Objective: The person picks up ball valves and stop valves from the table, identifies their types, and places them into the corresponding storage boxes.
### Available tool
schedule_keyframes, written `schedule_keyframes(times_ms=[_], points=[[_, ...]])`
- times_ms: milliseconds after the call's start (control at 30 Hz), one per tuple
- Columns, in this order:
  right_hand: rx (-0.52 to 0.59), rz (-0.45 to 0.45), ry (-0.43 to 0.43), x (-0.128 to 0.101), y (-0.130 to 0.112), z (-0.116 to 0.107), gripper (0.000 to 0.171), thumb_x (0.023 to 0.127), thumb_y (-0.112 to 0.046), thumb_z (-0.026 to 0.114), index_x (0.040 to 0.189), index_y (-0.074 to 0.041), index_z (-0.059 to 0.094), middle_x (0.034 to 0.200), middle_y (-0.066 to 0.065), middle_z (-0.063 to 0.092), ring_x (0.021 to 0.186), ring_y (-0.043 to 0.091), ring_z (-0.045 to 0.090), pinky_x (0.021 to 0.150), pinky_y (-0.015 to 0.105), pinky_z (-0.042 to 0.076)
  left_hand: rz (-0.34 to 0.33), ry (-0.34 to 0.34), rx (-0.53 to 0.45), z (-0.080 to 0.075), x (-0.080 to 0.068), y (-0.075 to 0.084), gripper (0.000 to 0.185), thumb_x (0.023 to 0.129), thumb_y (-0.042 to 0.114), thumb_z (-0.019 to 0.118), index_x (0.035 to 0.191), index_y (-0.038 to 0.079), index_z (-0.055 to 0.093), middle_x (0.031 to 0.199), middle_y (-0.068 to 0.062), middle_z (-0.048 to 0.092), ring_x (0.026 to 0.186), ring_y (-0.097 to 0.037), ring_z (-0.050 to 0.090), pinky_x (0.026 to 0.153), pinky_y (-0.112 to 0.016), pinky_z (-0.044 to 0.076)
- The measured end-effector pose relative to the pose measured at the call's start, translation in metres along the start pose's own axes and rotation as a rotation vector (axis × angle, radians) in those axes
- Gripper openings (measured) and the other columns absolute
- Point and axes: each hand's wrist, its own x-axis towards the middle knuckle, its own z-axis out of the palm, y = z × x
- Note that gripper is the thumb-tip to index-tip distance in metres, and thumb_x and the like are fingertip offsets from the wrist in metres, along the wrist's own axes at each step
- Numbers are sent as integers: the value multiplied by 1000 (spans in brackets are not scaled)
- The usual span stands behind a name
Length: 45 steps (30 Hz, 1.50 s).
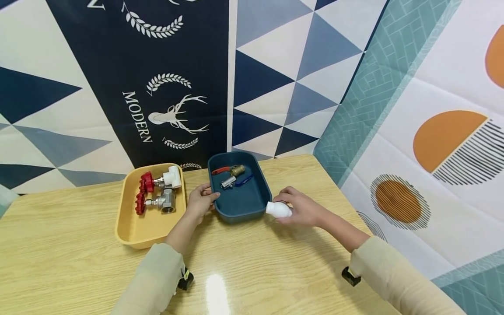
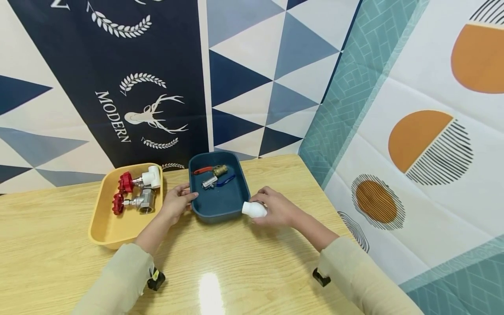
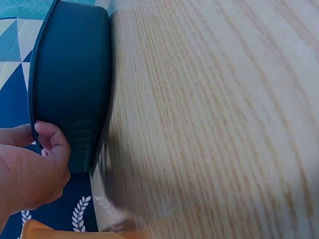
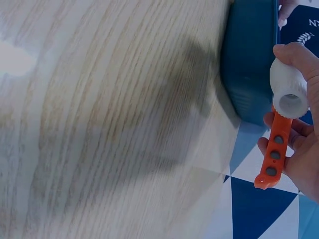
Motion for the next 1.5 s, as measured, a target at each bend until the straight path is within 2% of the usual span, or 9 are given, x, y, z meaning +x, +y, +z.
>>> schedule_keyframes(times_ms=[633,1500], points=[[62,29,0,6,-6,-2,47,74,-28,79,115,-13,61,118,8,50,95,19,53,74,26,50,-2,1,-2,0,-4,1,50,90,6,59,138,6,42,103,-7,49,76,-11,50,62,-22,47],[108,5,8,13,-11,-3,46,75,-28,78,115,-14,61,119,9,50,97,20,52,74,27,49,4,-8,-9,0,-2,0,49,91,6,58,138,5,42,102,-6,48,77,-11,50,65,-22,48]])
